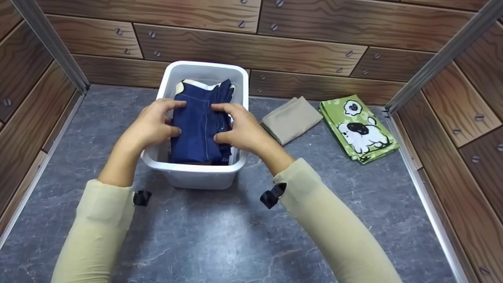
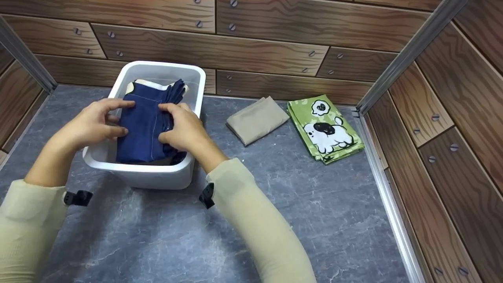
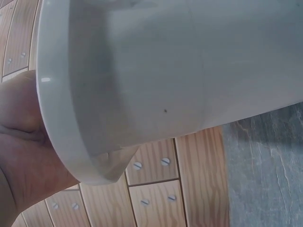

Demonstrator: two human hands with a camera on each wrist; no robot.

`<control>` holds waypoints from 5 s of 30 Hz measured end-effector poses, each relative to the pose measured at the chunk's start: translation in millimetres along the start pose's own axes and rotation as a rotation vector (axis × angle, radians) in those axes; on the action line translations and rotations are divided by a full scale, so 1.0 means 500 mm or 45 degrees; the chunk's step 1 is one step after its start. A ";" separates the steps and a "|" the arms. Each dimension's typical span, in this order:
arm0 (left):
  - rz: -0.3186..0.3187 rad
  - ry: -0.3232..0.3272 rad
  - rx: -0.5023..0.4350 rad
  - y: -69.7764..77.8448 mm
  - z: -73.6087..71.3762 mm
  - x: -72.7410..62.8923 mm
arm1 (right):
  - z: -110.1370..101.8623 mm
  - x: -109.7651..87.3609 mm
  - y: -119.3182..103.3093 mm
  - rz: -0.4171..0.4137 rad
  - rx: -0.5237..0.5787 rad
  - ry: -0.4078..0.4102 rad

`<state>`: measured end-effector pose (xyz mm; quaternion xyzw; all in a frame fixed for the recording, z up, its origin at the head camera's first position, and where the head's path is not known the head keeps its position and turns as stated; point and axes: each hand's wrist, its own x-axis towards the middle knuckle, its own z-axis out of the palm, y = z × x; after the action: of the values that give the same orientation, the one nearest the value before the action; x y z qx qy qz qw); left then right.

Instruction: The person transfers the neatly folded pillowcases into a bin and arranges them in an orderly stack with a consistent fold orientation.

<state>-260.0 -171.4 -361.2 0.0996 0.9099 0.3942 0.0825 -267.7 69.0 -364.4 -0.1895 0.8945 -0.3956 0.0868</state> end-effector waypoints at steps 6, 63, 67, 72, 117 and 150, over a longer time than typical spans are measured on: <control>0.035 -0.003 0.041 0.004 0.000 0.000 | 0.000 0.000 -0.002 -0.001 -0.052 -0.003; 0.178 0.201 0.042 0.038 0.033 -0.014 | -0.093 -0.056 0.062 0.007 0.283 0.137; 0.291 0.237 0.018 0.050 0.063 -0.011 | -0.102 -0.071 0.093 0.003 0.269 0.156; 0.465 0.274 0.022 0.066 0.115 -0.005 | -0.109 -0.092 0.139 0.013 0.171 0.185; 0.652 0.408 0.556 0.121 0.569 0.110 | -0.037 -0.177 0.452 0.083 -0.502 0.367; 0.085 0.121 0.825 0.054 0.604 0.276 | -0.032 -0.120 0.478 0.251 -0.560 0.081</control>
<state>-321.2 92.5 -555.2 0.1319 0.9870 0.0909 -0.0091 -282.3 251.4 -530.4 -0.1030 0.9756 -0.1865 0.0534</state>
